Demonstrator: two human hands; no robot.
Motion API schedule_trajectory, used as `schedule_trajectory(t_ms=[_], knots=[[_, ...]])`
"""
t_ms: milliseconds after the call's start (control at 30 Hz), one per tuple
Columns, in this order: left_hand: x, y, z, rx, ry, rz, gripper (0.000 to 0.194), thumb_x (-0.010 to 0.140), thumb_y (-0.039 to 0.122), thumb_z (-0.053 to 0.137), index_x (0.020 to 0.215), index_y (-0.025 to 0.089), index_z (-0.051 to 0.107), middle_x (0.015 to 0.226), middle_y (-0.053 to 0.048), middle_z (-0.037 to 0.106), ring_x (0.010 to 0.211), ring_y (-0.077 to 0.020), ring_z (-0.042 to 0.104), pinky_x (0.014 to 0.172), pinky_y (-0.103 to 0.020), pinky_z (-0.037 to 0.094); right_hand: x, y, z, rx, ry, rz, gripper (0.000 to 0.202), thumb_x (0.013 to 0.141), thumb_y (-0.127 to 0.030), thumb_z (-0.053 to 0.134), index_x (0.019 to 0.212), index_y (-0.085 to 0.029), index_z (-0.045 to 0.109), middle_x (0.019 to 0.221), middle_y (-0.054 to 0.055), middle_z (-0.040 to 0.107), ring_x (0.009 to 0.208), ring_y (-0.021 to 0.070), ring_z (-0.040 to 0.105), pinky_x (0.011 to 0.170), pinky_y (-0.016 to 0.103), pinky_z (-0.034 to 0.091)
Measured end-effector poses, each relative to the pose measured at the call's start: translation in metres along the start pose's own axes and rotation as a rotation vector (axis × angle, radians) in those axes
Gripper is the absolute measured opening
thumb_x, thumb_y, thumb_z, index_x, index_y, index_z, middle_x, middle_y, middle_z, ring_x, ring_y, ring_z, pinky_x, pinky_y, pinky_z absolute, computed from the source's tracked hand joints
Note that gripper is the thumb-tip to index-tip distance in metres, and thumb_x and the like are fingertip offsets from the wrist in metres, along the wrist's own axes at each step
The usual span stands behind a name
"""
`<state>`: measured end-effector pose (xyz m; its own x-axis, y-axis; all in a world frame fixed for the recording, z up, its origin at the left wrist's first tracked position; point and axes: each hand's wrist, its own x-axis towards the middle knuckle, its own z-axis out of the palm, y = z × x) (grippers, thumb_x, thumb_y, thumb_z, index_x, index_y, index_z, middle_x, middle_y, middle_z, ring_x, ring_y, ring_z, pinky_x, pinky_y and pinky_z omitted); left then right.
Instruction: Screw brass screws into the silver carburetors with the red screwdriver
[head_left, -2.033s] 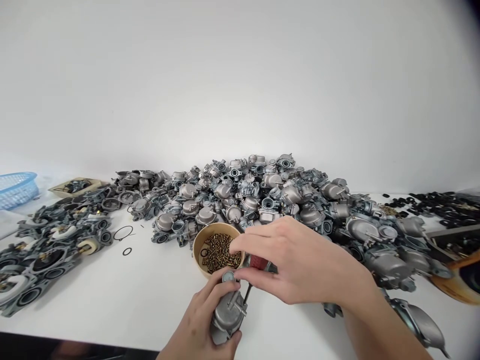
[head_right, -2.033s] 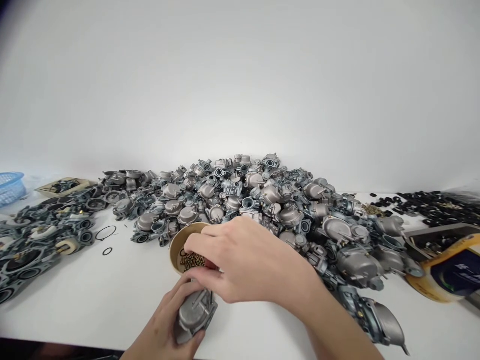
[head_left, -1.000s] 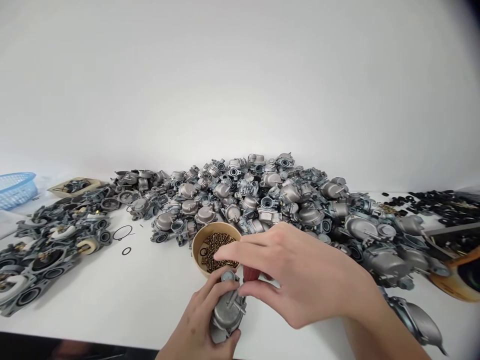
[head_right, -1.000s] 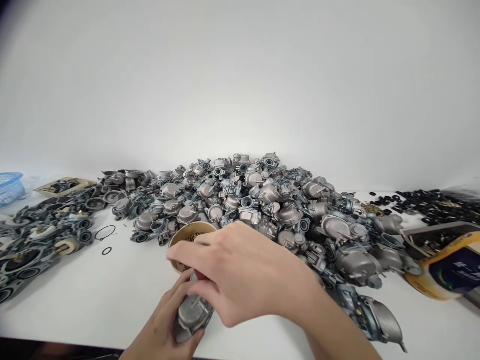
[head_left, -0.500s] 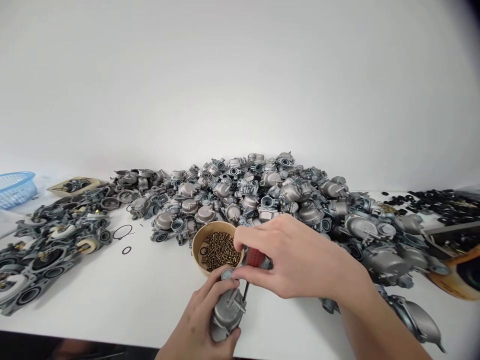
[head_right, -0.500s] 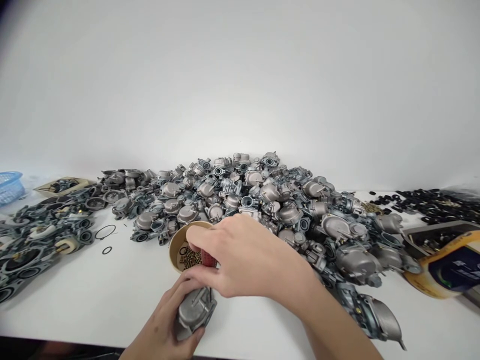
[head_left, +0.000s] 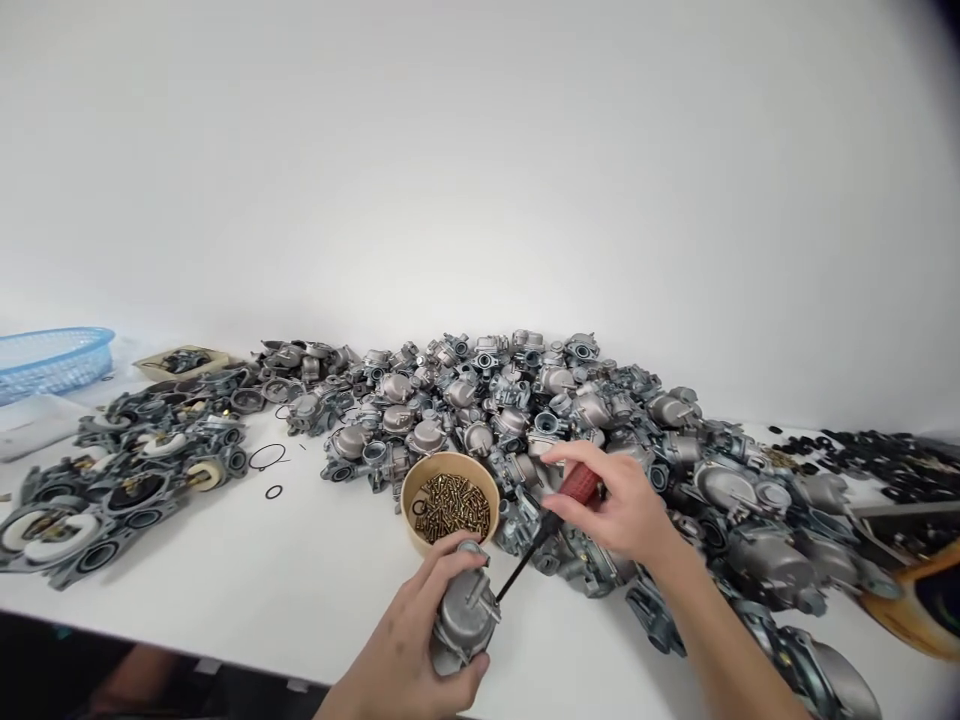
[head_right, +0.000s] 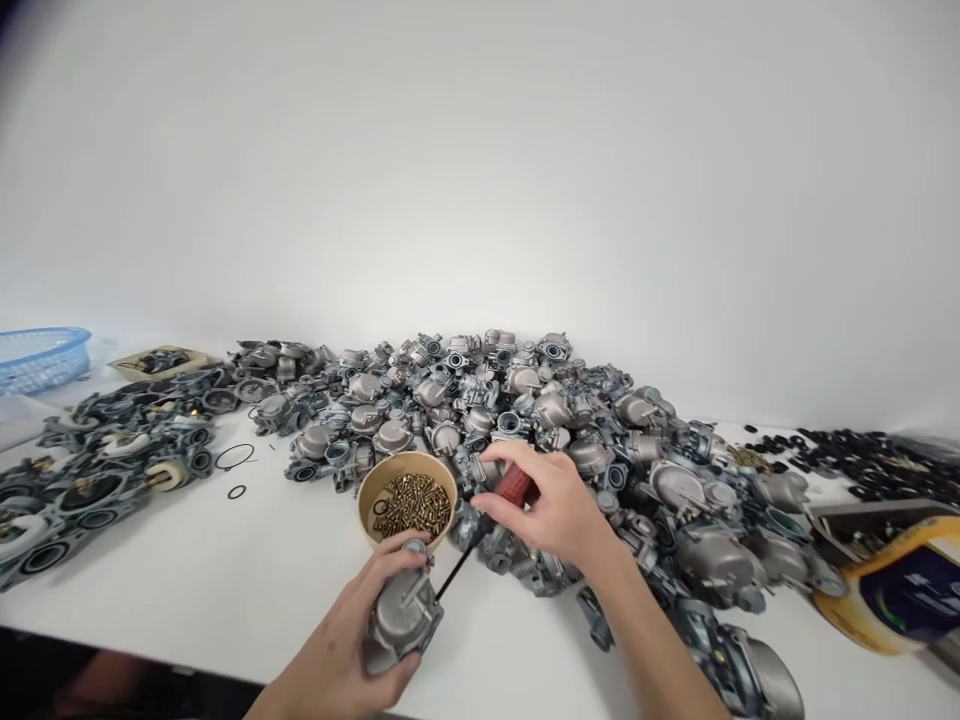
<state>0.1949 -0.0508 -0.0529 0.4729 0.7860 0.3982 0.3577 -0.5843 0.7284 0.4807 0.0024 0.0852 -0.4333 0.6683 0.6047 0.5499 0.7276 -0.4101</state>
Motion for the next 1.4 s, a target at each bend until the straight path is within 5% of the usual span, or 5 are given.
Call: schedule_trajectory(t_ms=[200,400,867,1167,1400], knots=[[-0.005,-0.016,0.008,0.016,-0.028,-0.076,0.09,0.068,0.004,0.076,0.149,0.035,0.054,0.166,-0.015,0.056,0.148,-0.0412,0.063,0.115,-0.049,0.06,-0.034,0.002,0.002,0.114,0.1,-0.064,0.04,0.112,-0.029,0.039,0.15,-0.028,0.05,0.103,0.008,0.076,0.07,0.0196,0.072,0.067,0.034,0.061],[-0.006,-0.016,0.004,0.019,-0.028,-0.011,0.082,0.075,0.009,0.078,0.151,0.033,0.056,0.165,-0.013,0.058,0.146,-0.0363,0.066,0.118,-0.04,0.058,-0.04,0.006,0.023,0.258,0.318,0.01,0.034,0.11,-0.03,0.058,0.144,-0.03,0.051,0.091,0.004,0.075,0.075,0.0198,0.072,0.069,0.032,0.061],[-0.007,-0.019,0.002,0.037,-0.074,-0.039,0.088,0.074,0.008,0.073,0.154,0.037,0.05,0.169,-0.011,0.053,0.152,-0.0383,0.06,0.12,-0.048,0.057,-0.037,0.003,0.039,0.445,0.193,0.038,0.054,0.111,-0.029,0.058,0.162,-0.031,0.042,0.114,0.011,0.075,0.088,0.0227,0.079,0.079,0.04,0.069],[-0.01,-0.021,0.013,0.014,-0.017,-0.044,0.087,0.07,0.008,0.072,0.15,0.034,0.052,0.169,-0.014,0.052,0.148,-0.0404,0.062,0.116,-0.049,0.059,-0.035,0.004,0.051,0.52,0.504,0.062,0.061,0.106,-0.02,0.071,0.159,-0.035,0.046,0.095,0.004,0.077,0.071,0.021,0.079,0.063,0.035,0.07],[-0.005,-0.019,0.008,0.015,-0.02,-0.014,0.085,0.071,0.008,0.071,0.149,0.034,0.053,0.166,-0.013,0.056,0.148,-0.0398,0.063,0.116,-0.048,0.06,-0.034,0.003,0.059,0.563,0.488,0.064,0.058,0.102,-0.023,0.078,0.151,-0.034,0.049,0.094,0.005,0.079,0.071,0.0234,0.081,0.062,0.036,0.071]])
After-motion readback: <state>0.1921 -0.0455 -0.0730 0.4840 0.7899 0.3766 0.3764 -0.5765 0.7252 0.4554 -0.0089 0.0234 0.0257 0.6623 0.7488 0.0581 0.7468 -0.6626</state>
